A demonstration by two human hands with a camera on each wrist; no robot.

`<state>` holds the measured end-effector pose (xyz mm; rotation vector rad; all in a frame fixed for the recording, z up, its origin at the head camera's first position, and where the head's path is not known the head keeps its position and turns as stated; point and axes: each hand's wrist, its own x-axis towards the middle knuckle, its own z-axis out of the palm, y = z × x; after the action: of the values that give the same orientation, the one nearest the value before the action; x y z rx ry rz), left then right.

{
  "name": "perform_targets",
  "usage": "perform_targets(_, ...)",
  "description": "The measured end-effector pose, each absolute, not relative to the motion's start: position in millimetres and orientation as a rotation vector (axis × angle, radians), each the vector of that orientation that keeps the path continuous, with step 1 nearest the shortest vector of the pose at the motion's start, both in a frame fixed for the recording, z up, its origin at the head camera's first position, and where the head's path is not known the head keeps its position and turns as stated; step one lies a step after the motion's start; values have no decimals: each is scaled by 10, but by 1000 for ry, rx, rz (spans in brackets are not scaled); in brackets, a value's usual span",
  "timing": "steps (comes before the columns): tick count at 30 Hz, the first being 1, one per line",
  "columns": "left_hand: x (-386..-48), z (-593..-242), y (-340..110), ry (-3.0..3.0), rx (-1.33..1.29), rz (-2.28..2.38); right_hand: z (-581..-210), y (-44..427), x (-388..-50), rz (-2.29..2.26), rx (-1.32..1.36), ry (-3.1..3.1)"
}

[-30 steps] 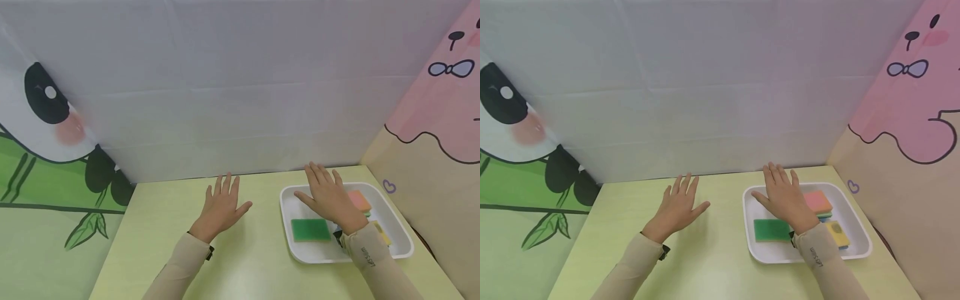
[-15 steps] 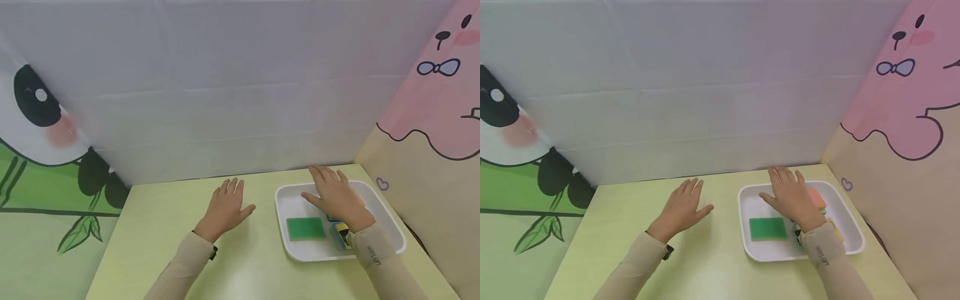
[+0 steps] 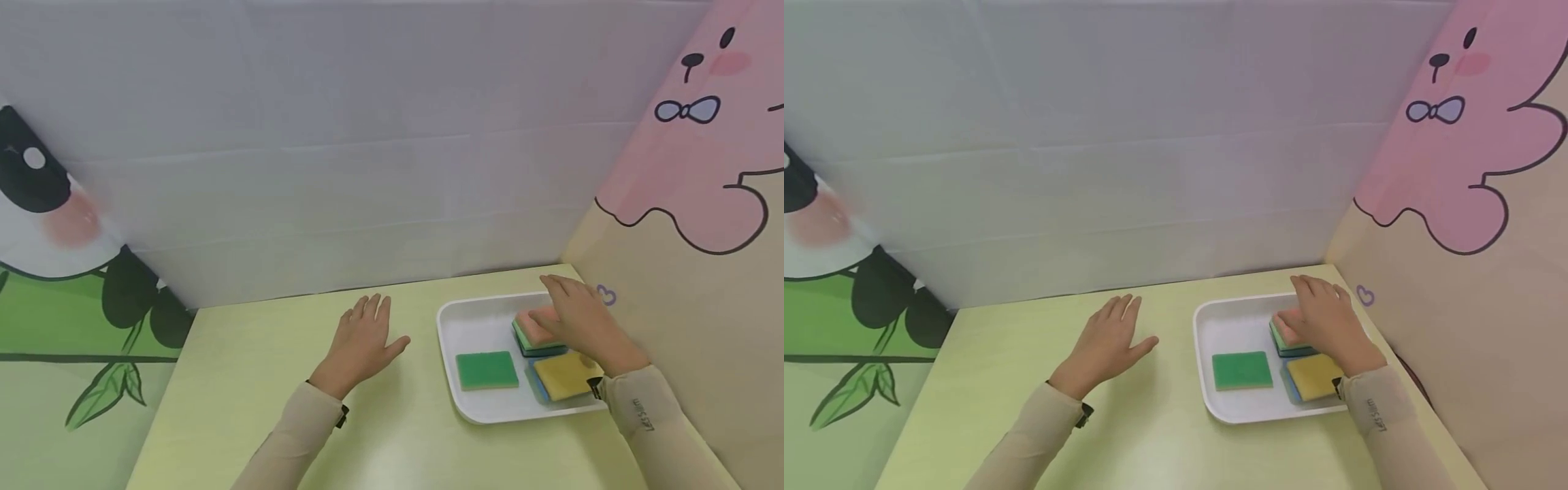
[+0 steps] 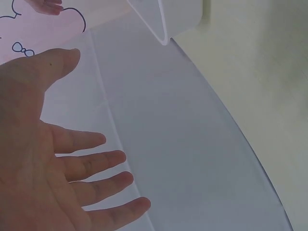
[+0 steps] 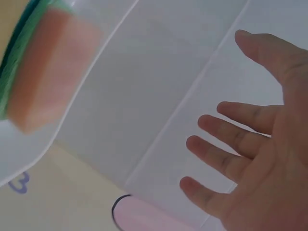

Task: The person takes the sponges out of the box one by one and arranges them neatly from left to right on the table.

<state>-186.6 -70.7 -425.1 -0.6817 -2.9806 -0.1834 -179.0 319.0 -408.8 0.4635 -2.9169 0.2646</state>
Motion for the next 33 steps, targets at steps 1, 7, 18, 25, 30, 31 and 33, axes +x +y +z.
perform_targets(1,-1864,-4254,-711,-2978,-681,-186,-4099,3240,-1789,288,459,-2912)
perform_targets(7,-1851,-4273,-717,-2959,-693,-179,-4194,3533,-1805,297,409,-2898)
perform_targets(18,-1837,-4310,-715,-2942,-701,-180,-4443,4063,-1737,421,327,-2906)
perform_targets(25,-1831,-4325,-688,-2956,-703,-203,-4590,4254,-1751,489,207,-3010)
perform_targets(30,-1812,-4330,-659,-2971,-716,-215,-4697,4353,-1718,523,131,-3082)
perform_targets(31,-1809,-4332,-655,-2968,-716,-211,-4715,4365,-1708,526,126,-3090)
perform_targets(33,-1807,-4338,-650,-2963,-714,-202,-4747,4385,-1690,535,110,-3106)
